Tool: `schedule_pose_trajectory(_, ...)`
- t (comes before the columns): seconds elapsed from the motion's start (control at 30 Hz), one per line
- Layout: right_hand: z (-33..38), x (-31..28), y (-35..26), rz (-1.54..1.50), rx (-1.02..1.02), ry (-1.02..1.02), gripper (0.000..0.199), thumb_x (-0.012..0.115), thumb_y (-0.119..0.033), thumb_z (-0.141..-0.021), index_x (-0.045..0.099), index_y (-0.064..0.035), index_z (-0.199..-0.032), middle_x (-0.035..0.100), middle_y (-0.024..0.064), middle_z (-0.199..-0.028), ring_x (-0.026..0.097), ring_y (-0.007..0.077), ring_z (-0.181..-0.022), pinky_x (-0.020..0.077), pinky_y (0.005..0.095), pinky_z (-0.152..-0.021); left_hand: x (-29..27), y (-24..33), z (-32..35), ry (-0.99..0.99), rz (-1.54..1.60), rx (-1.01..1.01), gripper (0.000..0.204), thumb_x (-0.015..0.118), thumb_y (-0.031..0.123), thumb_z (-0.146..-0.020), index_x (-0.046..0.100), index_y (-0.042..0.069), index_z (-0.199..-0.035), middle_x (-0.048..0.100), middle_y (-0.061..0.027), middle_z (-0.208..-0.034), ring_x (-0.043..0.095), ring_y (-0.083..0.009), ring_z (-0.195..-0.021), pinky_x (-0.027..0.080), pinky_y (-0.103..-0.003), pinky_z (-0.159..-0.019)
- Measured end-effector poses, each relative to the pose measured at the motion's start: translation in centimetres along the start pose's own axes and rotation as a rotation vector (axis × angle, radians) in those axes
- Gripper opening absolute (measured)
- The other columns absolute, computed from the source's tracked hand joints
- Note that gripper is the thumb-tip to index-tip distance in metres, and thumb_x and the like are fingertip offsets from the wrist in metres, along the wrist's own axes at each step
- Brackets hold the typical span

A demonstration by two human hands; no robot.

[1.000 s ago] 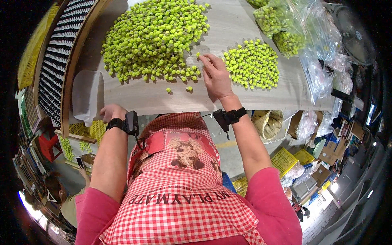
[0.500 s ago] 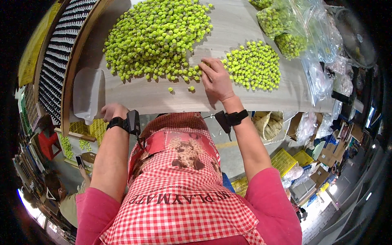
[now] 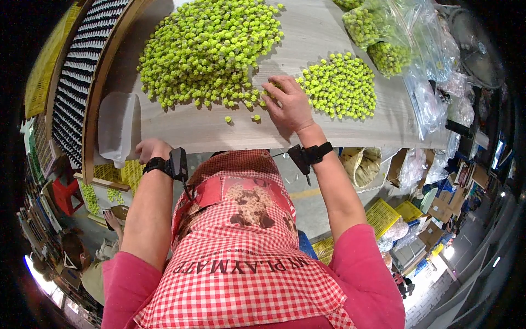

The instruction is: Sorting and counting small green plastic or rubber objects on a factory workbench.

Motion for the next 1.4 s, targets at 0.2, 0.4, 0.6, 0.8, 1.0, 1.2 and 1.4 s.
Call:
schedule_pose_trajectory(0.2,0.7,-0.7,1.8,0.118,0.014,0.001,0.018,0.068,-0.009,-0.079,0.066,-0.0041,-0.096,0.062,0.0095,-0.108,0.059,0.0301,-0.102,0.0499,0.0389,-0.086,-0.2,0.2,-0.4,0.047,-0.026,0.038,0.048,0.037,0.042,-0.093,0.055,0.002,-0.11,0.065,-0.0275,-0.101,0.065,-0.0418,-0.092,0.053,-0.053,-0.079)
schedule_pose_trajectory(0.4,1.1,-1.4,0.8,0.127,0.03,0.024,0.024,0.069,-0.013,-0.079,0.066,-0.0065,-0.103,0.062,0.0088,-0.11,0.058,0.0302,-0.104,0.0473,0.0412,-0.09,-0.3,-0.1,-0.3,0.053,-0.042,-0.008,0.048,0.037,0.043,-0.093,0.055,0.002,-0.11,0.066,-0.0274,-0.1,0.065,-0.0419,-0.091,0.053,-0.053,-0.078)
schedule_pose_trajectory(0.6,-0.4,1.4,-2.7,0.005,-0.017,-0.011,0.039,0.076,-0.023,-0.073,0.064,-0.0084,-0.107,0.06,0.0094,-0.108,0.058,0.0282,-0.097,0.0473,0.0395,-0.082,0.2,0.0,-0.5,0.062,-0.038,0.004,0.048,0.036,0.042,-0.093,0.056,0.002,-0.109,0.066,-0.0272,-0.1,0.065,-0.042,-0.09,0.053,-0.053,-0.078)
schedule_pose_trajectory(0.8,-0.4,2.4,-2.0,-0.019,0.006,-0.035,0.036,0.076,-0.023,-0.074,0.065,-0.0094,-0.105,0.059,0.0092,-0.104,0.057,0.026,-0.089,0.0472,0.0365,-0.077,0.6,-0.3,-0.9,0.074,-0.036,0.009,0.048,0.036,0.042,-0.093,0.056,0.002,-0.108,0.066,-0.0271,-0.099,0.066,-0.042,-0.09,0.053,-0.053,-0.077)
schedule_pose_trajectory(1.0,0.1,0.9,-0.4,0.115,0.0,-0.028,0.03,0.072,-0.02,-0.076,0.063,-0.0086,-0.103,0.059,0.0079,-0.104,0.056,0.0275,-0.097,0.0449,0.0397,-0.083,0.3,-0.3,-0.7,0.084,-0.027,-0.001,0.048,0.036,0.042,-0.093,0.057,0.002,-0.108,0.066,-0.0269,-0.098,0.066,-0.042,-0.089,0.053,-0.053,-0.076)
schedule_pose_trajectory(1.2,1.6,-1.5,2.1,0.279,0.018,-0.021,0.03,0.07,-0.021,-0.077,0.064,-0.0088,-0.104,0.058,0.008,-0.108,0.055,0.0289,-0.104,0.0423,0.0405,-0.089,0.0,-0.5,-0.5,0.09,-0.016,-0.017,0.048,0.036,0.042,-0.093,0.057,0.002,-0.107,0.066,-0.0268,-0.098,0.066,-0.042,-0.089,0.053,-0.053,-0.075)
schedule_pose_trajectory(1.4,1.0,-1.4,-0.3,0.271,0.015,0.009,0.039,0.07,-0.022,-0.078,0.062,-0.0116,-0.115,0.057,0.008,-0.119,0.052,0.0288,-0.113,0.0415,0.041,-0.095,0.0,-0.3,-0.6,0.099,-0.009,-0.016,0.048,0.036,0.042,-0.093,0.058,0.002,-0.106,0.066,-0.0266,-0.097,0.066,-0.042,-0.089,0.053,-0.053,-0.074)
Point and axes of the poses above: each hand's wrist, its own z-axis away from the middle knuckle, its own x-axis out of the palm, y = z × x, the point moved 8 cm from there along -z, towards the middle knuckle
